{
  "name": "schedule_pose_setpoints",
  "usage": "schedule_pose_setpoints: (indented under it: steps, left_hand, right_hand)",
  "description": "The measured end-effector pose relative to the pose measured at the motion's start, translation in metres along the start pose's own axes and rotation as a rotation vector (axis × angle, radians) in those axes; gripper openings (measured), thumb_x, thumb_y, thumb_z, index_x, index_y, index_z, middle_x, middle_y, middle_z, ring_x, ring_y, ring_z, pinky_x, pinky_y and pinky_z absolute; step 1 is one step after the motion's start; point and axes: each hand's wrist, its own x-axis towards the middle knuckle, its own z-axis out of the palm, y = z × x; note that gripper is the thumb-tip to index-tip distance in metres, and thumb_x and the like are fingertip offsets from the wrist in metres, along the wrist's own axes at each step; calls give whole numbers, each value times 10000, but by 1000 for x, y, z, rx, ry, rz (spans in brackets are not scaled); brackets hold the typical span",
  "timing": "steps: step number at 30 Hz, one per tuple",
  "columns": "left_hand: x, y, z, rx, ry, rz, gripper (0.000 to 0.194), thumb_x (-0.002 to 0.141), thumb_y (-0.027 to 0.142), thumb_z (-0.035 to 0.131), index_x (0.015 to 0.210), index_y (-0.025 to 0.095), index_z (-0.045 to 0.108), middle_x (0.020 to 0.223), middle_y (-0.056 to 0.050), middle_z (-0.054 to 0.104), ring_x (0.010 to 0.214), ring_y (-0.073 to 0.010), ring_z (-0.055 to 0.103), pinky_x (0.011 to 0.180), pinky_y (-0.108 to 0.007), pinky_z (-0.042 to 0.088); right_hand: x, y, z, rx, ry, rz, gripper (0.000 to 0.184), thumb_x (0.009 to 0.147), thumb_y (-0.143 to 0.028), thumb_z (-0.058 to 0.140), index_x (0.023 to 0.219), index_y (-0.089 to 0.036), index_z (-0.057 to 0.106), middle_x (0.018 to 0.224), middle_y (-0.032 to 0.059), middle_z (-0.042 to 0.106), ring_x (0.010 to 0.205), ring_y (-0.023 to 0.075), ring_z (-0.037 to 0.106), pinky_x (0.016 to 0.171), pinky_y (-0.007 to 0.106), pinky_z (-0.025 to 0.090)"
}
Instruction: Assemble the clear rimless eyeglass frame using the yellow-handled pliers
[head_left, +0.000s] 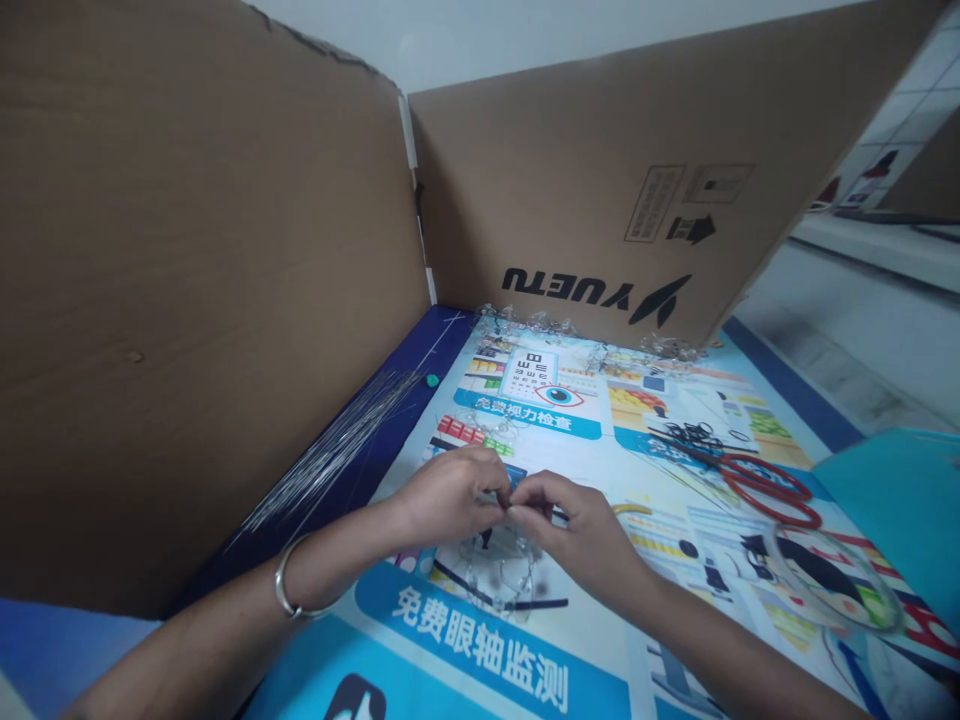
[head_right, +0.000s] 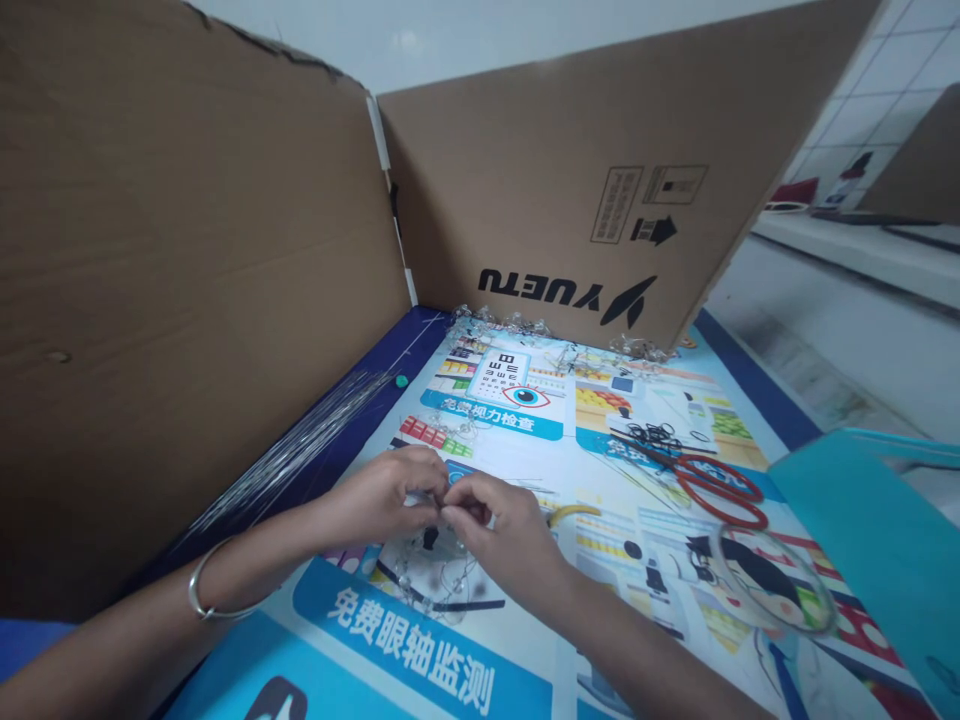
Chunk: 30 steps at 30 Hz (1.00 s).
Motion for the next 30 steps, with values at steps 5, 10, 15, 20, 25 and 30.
schedule_pose_setpoints:
  steps: [5, 10, 15, 20, 25, 30]
  left_hand:
    - [-3, 5, 2, 135, 32, 75, 88, 749, 109, 582, 706, 162, 636, 731, -14, 634, 726, -150, 564, 693, -266, 418]
    - [-8, 11, 7, 342, 52, 135, 123, 797, 142, 534, 725, 154, 634, 755, -35, 636, 755, -178, 563, 704, -308, 395]
    - [-9, 13, 7, 312, 44, 163, 138, 788, 121, 508, 700, 155, 608, 736, -26, 632, 733, -166, 555, 669, -291, 378]
    - [-9, 13, 5, 199, 28, 161, 96, 778, 122, 519, 729, 162, 591, 743, -18, 636, 732, -159, 559, 687, -291, 382]
    - [-12, 11, 7, 146, 31, 159, 93, 803, 138, 512, 757, 181, 581, 796, -22, 637, 779, -158, 554, 732, -301, 387]
    - [-14, 9, 12, 54, 41, 174, 104, 816, 133, 495, 768, 175, 577, 781, -31, 637, 778, -154, 557, 736, -298, 400]
  right_hand:
    - [0, -2, -2, 33, 8, 25, 39, 745, -189, 544, 742, -210, 577, 661, -37, 605, 583, 105, 540, 558, 217, 419]
    - [-1, 0, -1, 64, -2, 84, 27, 730, -183, 544, 735, -206, 558, 606, -54, 568, 548, 98, 516, 525, 212, 396]
    - [-3, 2, -1, 74, -43, 75, 39, 729, -166, 545, 729, -204, 554, 607, -57, 559, 556, 93, 504, 527, 208, 387]
    - [-1, 7, -7, 94, -102, 46, 109, 739, -127, 481, 769, -195, 561, 671, -36, 582, 606, 97, 523, 553, 206, 408]
    - [1, 26, -7, 22, -150, 17, 279, 653, -32, 435, 836, -194, 568, 742, -23, 584, 622, 103, 521, 547, 209, 405]
    - [-1, 32, -1, -31, -218, -66, 252, 594, -16, 501, 756, -194, 575, 727, -21, 532, 674, 131, 508, 603, 238, 393]
